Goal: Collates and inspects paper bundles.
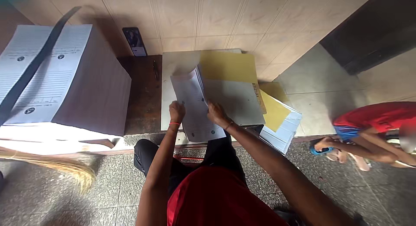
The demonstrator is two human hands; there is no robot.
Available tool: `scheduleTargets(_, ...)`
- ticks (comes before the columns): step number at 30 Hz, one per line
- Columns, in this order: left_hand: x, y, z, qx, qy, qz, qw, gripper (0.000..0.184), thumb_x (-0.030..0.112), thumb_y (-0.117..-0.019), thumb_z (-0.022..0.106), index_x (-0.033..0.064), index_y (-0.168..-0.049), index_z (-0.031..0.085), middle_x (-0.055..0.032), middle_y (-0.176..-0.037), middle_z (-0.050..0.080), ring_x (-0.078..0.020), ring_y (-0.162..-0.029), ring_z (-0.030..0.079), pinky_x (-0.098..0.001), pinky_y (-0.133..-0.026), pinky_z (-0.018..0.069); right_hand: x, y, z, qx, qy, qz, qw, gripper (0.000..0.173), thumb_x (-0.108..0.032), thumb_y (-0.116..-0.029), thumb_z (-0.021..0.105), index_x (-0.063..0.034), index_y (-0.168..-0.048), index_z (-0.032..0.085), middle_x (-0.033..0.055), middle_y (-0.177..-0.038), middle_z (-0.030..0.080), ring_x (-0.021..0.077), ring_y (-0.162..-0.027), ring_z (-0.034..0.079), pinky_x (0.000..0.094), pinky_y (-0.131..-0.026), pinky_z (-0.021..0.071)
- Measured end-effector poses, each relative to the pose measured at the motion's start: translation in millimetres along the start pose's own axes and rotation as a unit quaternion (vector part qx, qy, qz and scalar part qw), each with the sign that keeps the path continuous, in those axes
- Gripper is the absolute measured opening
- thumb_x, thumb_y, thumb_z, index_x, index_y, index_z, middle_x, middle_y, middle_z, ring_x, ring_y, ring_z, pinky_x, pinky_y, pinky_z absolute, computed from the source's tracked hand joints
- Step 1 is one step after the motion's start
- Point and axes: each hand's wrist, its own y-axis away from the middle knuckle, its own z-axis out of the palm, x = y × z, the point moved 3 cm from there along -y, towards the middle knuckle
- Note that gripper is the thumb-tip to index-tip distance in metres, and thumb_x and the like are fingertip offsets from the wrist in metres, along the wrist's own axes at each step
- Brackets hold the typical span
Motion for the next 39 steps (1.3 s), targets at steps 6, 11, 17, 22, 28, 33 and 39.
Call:
scheduleTargets(6, 6, 12, 32, -0.007, -0.158, 0.066, 0.985, 0.033, 0.006, -0.1063, 0.041, -0.0126, -0.133, 0.045, -0.0335, -0.113, 0.061, -0.0473, -0.104, 0.066, -0.056, -0.086, 0.0554, 28, -34, -12, -0.013, -0.158, 0.091, 0.983, 0.035, -0.012, -0.0903, 0.073, 0.0136, -0.112, 0.063, 0.0331, -0.109, 0.065, 0.0459, -0.106, 0.064, 0.0634, -0.091, 0.0496)
scheduleTargets(11, -7, -1, -3, -0.009, -0.005, 0.004, 1.0, 0.033, 0.017, -0.1045, 0.055, -0.013, -0.115, 0.061, -0.0341, -0.112, 0.064, -0.0474, -0.109, 0.063, -0.0611, -0.093, 0.0485, -2, -3, 2, -0.015, 0.011, -0.027, 0.999, 0.036, -0.005, -0.1005, 0.054, 0.0105, -0.133, 0.052, 0.0322, -0.11, 0.066, 0.0472, -0.105, 0.068, 0.0587, -0.09, 0.0531)
scheduleTargets(17, 7, 11, 27, -0.005, -0.153, 0.078, 0.985, 0.037, 0.009, -0.1071, 0.041, -0.0133, -0.135, 0.047, -0.0341, -0.117, 0.062, -0.0473, -0.108, 0.066, -0.0573, -0.09, 0.0542, 25, -32, -10, -0.009, -0.18, 0.087, 0.98, 0.033, -0.014, -0.0929, 0.07, 0.0123, -0.112, 0.063, 0.0321, -0.109, 0.065, 0.0452, -0.106, 0.064, 0.0628, -0.092, 0.0494)
scheduleTargets(22, -17, 1, 10, 0.004, -0.071, 0.055, 0.996, 0.032, 0.016, -0.106, 0.049, -0.0096, -0.124, 0.057, -0.0334, -0.118, 0.062, -0.0478, -0.114, 0.061, -0.0605, -0.095, 0.0489, 3, -10, 3, -0.021, -0.029, -0.022, 0.999, 0.037, -0.011, -0.1023, 0.057, 0.0107, -0.131, 0.054, 0.0322, -0.113, 0.065, 0.0471, -0.108, 0.066, 0.0591, -0.093, 0.0518)
scheduleTargets(28, 10, 12, 30, 0.0, -0.173, 0.105, 0.979, 0.038, 0.007, -0.1053, 0.044, -0.0148, -0.137, 0.046, -0.0355, -0.121, 0.06, -0.0482, -0.108, 0.066, -0.0578, -0.09, 0.0543, 18, -25, -11, -0.014, -0.168, 0.079, 0.982, 0.03, -0.013, -0.0979, 0.064, 0.0128, -0.114, 0.062, 0.0335, -0.11, 0.064, 0.0467, -0.109, 0.063, 0.062, -0.093, 0.0489)
scheduleTargets(33, 0, -6, 10, -0.013, -0.114, 0.014, 0.993, 0.034, 0.014, -0.1067, 0.049, -0.015, -0.122, 0.057, -0.0362, -0.112, 0.063, -0.05, -0.11, 0.063, -0.0619, -0.094, 0.0492, -10, -10, -4, -0.051, -0.013, 0.0, 0.999, 0.032, -0.013, -0.105, 0.051, 0.0122, -0.124, 0.056, 0.0317, -0.114, 0.065, 0.0456, -0.113, 0.064, 0.057, -0.096, 0.0495)
scheduleTargets(39, -11, -13, 4, 0.003, -0.039, -0.012, 0.999, 0.033, 0.019, -0.107, 0.052, -0.0093, -0.116, 0.066, -0.0305, -0.107, 0.068, -0.0442, -0.106, 0.066, -0.0594, -0.097, 0.0482, 14, -26, -14, -0.017, -0.19, 0.082, 0.978, 0.038, -0.02, -0.1015, 0.064, 0.015, -0.117, 0.061, 0.035, -0.12, 0.061, 0.0478, -0.12, 0.058, 0.061, -0.101, 0.0451)
